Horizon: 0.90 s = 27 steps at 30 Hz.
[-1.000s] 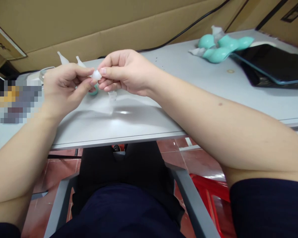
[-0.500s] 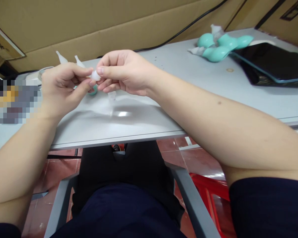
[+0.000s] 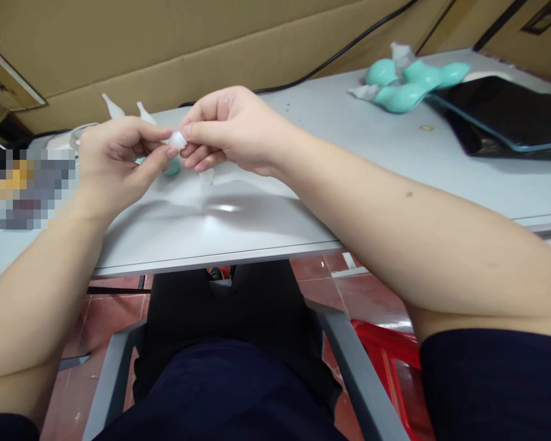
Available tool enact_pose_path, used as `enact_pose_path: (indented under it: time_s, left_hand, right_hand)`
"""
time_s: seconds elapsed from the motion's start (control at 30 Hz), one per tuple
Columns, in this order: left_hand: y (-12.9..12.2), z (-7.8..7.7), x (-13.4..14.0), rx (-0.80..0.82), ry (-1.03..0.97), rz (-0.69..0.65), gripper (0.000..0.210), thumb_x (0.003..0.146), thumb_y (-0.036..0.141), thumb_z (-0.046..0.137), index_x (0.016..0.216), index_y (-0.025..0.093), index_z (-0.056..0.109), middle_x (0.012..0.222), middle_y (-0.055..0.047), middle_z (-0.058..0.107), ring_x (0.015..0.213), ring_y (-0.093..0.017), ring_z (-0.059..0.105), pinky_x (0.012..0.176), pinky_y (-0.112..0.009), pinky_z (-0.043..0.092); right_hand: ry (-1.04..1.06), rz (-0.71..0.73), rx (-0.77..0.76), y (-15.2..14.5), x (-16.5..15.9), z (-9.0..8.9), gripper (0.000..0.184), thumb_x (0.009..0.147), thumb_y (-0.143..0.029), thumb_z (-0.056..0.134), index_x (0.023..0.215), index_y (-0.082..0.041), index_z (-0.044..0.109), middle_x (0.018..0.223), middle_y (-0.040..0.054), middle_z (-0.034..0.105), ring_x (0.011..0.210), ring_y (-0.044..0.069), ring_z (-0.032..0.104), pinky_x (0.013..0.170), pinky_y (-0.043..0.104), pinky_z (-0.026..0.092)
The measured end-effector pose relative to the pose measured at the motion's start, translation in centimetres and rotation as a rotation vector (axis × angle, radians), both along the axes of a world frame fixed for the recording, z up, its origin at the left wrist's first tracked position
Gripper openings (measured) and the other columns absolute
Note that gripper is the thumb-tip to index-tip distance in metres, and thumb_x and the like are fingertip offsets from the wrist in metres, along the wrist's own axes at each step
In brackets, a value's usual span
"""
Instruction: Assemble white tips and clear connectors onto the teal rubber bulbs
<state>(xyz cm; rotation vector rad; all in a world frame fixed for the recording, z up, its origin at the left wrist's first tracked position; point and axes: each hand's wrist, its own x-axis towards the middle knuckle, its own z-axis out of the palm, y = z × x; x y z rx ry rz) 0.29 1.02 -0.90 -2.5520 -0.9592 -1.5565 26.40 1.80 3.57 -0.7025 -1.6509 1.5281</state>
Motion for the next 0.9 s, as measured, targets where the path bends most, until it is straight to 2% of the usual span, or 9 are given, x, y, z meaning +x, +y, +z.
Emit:
enact_pose_path:
  time_s: [0.2,0.37,0.6,0.77,0.9]
  left_hand:
    - [-0.2,0.2,0.0,0.054,-0.025,-0.137,0.037,0.121,0.068,0.084,0.116,0.033,0.097,0.092,-0.003,0.088,0.075,-0.021,0.084,0.067,-0.037,0.07]
    - [-0.3,0.4,0.0,-0.016,0.013,-0.047,0.032,0.12,0.062,0.087,0.113,0.033,0.096,0.093,-0.003,0.089,0.078,-0.022,0.083,0.07,-0.039,0.072]
    - [-0.8,0.9,0.0,-0.052,0.032,-0.102,0.026,0.119,0.054,0.09,0.116,0.029,0.097,0.096,-0.004,0.09,0.08,-0.02,0.084,0.073,-0.035,0.074]
    - [-1.9,1.8,0.2,-0.146,0.073,-0.011,0.02,0.118,0.044,0.09,0.115,0.025,0.096,0.098,-0.004,0.09,0.085,-0.02,0.086,0.081,-0.033,0.074]
    - [-2.0,2.0,0.3,-0.172,0.087,0.002,0.016,0.117,0.039,0.089,0.115,0.025,0.096,0.099,-0.004,0.091,0.086,-0.02,0.086,0.083,-0.034,0.075]
  right_hand:
    - [-0.024,-0.016,0.032,0.5,0.3,-0.4,0.029,0.101,-0.038,0.119,0.084,-0.034,0.096,0.089,0.0011,0.095,0.083,0.018,0.092,0.075,0.019,0.079]
    - [-0.035,-0.01,0.072,0.6,0.5,-0.5,0.028,0.098,-0.04,0.122,0.085,-0.035,0.097,0.091,0.0011,0.096,0.081,0.018,0.092,0.076,0.019,0.08]
    - [-0.074,-0.032,0.092,0.6,0.5,-0.3,0.025,0.099,-0.034,0.119,0.085,-0.035,0.099,0.09,0.0014,0.095,0.085,0.021,0.092,0.08,0.023,0.082]
    - [-0.069,-0.002,0.072,0.9,0.8,-0.3,0.024,0.09,-0.03,0.123,0.09,-0.028,0.099,0.094,0.0053,0.095,0.087,0.022,0.092,0.081,0.024,0.08]
    - [-0.084,0.011,0.079,1.1,1.0,-0.4,0.023,0.089,-0.03,0.122,0.091,-0.03,0.098,0.095,0.0057,0.095,0.089,0.024,0.091,0.082,0.027,0.08]
